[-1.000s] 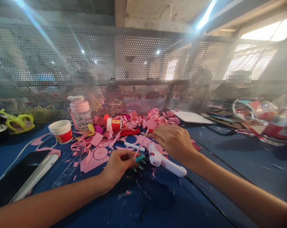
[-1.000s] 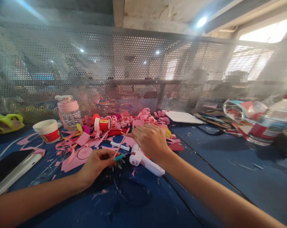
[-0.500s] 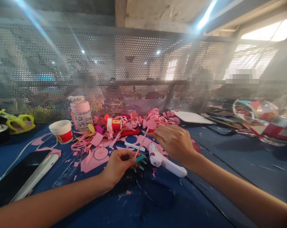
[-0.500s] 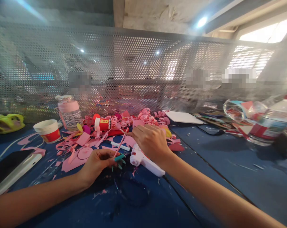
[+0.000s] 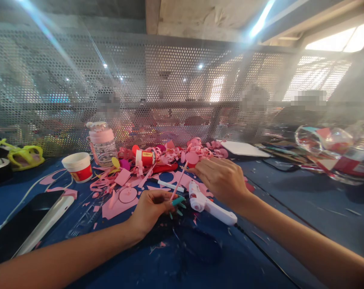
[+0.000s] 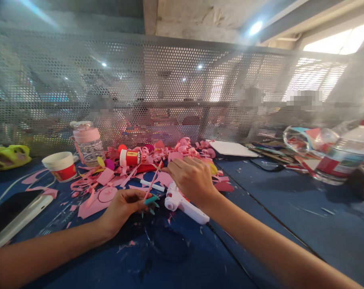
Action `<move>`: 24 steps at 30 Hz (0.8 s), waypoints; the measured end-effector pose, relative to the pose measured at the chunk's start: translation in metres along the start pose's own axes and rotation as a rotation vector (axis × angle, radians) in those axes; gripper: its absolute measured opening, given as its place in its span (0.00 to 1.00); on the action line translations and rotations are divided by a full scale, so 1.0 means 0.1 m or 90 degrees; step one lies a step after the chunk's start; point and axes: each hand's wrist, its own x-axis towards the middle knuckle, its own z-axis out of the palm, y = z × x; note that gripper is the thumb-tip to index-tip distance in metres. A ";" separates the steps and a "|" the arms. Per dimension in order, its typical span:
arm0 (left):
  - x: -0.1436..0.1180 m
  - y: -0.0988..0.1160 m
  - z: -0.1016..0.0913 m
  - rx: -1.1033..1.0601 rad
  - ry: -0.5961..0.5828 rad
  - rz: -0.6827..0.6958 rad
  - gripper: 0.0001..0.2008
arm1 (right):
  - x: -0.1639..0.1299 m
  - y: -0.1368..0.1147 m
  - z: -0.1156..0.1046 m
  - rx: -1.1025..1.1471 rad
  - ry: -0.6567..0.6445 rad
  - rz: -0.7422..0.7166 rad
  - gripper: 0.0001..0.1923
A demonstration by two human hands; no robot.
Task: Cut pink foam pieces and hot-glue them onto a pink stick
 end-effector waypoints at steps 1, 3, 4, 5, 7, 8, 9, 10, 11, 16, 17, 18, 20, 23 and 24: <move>0.00 0.00 0.00 0.003 0.000 0.002 0.10 | 0.00 0.00 0.00 -0.004 0.003 0.000 0.20; 0.00 0.00 0.00 0.007 -0.002 0.004 0.10 | 0.01 0.01 -0.01 -0.016 0.011 0.006 0.20; 0.00 0.00 0.00 0.007 -0.004 0.005 0.10 | 0.01 0.01 -0.01 -0.023 0.013 0.007 0.19; -0.01 0.00 0.00 0.007 -0.006 0.004 0.11 | 0.01 0.02 -0.01 -0.030 0.015 0.008 0.19; -0.01 0.00 0.00 0.010 -0.009 0.005 0.11 | 0.01 0.01 -0.01 -0.038 0.018 0.006 0.19; 0.00 0.00 0.00 0.012 -0.011 0.005 0.11 | 0.00 0.01 -0.01 -0.037 0.018 0.002 0.18; 0.00 -0.01 -0.01 0.016 -0.013 0.006 0.11 | 0.00 0.01 0.00 -0.034 0.015 -0.004 0.18; 0.00 -0.01 -0.01 0.019 -0.016 0.008 0.11 | 0.00 0.00 0.00 -0.029 0.011 -0.009 0.18; 0.00 -0.02 -0.02 0.022 -0.018 0.009 0.11 | -0.01 0.00 0.00 -0.026 0.009 -0.011 0.17; 0.00 -0.02 -0.02 0.015 -0.019 0.003 0.11 | -0.01 0.01 0.02 -0.039 0.028 0.003 0.18; 0.00 -0.02 -0.02 0.015 -0.019 0.002 0.11 | -0.01 0.01 0.02 -0.040 0.026 0.005 0.19; 0.00 -0.02 -0.02 0.015 -0.018 0.004 0.11 | -0.01 0.01 0.02 -0.038 0.018 0.006 0.19; 0.00 -0.01 -0.01 0.018 -0.013 0.005 0.11 | -0.01 0.00 0.02 -0.026 -0.008 -0.001 0.19; -0.01 0.00 -0.01 0.012 -0.007 0.002 0.11 | -0.02 -0.03 0.02 -0.002 -0.042 -0.030 0.19; -0.01 0.01 -0.01 0.011 -0.008 0.001 0.11 | -0.02 -0.05 0.03 0.006 -0.047 -0.038 0.19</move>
